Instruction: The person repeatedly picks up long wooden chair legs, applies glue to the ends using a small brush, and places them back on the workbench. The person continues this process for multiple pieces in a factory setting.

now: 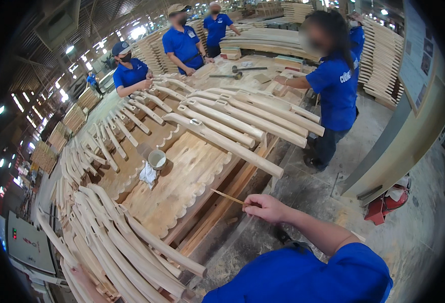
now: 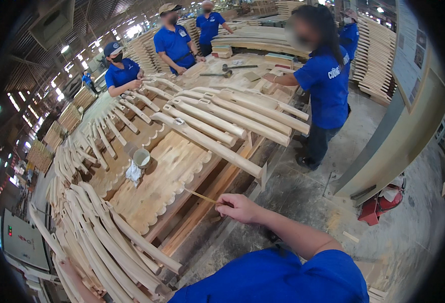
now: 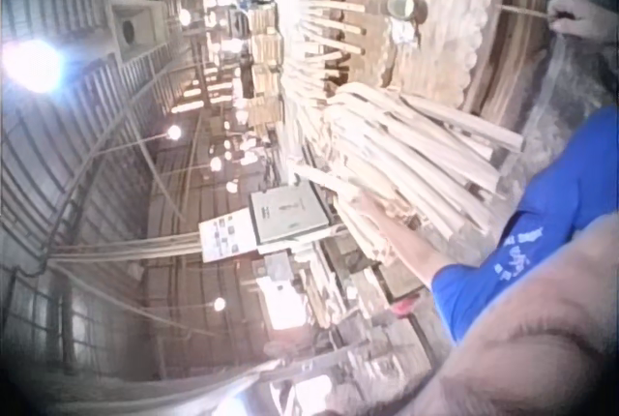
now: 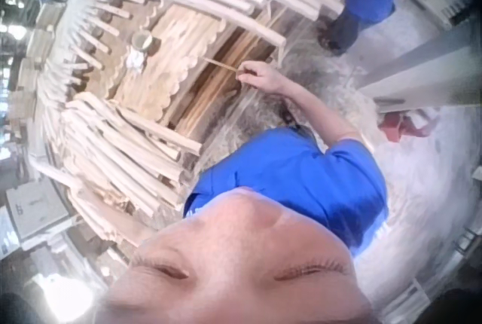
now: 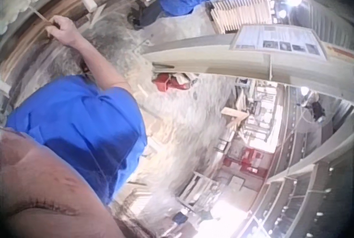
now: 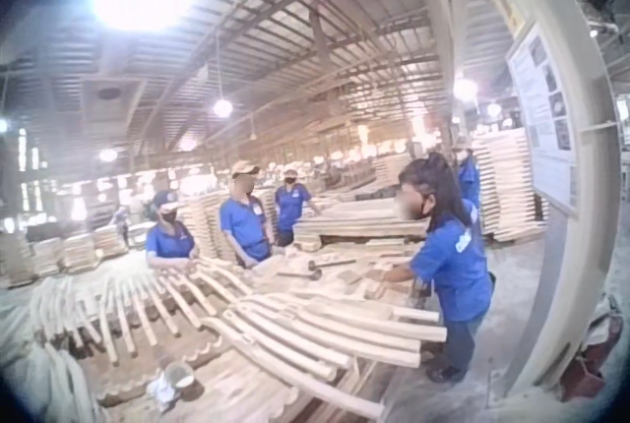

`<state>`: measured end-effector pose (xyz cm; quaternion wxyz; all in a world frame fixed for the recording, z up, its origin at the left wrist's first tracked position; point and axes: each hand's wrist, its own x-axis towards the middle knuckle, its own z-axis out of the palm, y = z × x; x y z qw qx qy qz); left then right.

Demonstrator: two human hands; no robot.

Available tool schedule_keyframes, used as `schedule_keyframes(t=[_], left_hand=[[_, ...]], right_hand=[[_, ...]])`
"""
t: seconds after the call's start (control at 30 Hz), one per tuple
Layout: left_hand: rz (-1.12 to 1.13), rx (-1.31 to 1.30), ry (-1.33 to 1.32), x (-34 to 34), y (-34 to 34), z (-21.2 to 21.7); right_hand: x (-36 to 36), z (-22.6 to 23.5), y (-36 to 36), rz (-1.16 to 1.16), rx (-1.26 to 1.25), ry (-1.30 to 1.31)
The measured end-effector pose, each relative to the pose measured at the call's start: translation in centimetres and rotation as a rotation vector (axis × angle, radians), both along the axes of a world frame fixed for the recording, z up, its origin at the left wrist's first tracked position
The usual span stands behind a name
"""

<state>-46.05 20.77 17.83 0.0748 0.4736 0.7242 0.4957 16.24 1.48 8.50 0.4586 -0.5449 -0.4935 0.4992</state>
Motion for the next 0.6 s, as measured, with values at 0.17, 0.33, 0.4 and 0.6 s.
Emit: schedule_keyframes(t=[0.17,0.33,0.4,0.6], left_hand=[[-0.341,0.044,0.115,4.2,-7.2,4.9],[-0.161,-0.177,1.222,14.5,-11.6,9.3],[-0.197,-0.312,1.319,18.7,-12.3,9.8],[-0.457,-0.598,1.479,27.3,-12.6,6.0]], right_hand=[[0.6,1.3,2.5,0.099,0.077,0.079],[2.3,-0.6,3.8,0.212,0.045,0.216],[3.6,-1.2,3.9,0.217,0.071,0.237],[6.8,-1.2,3.4,0.375,0.123,0.071]])
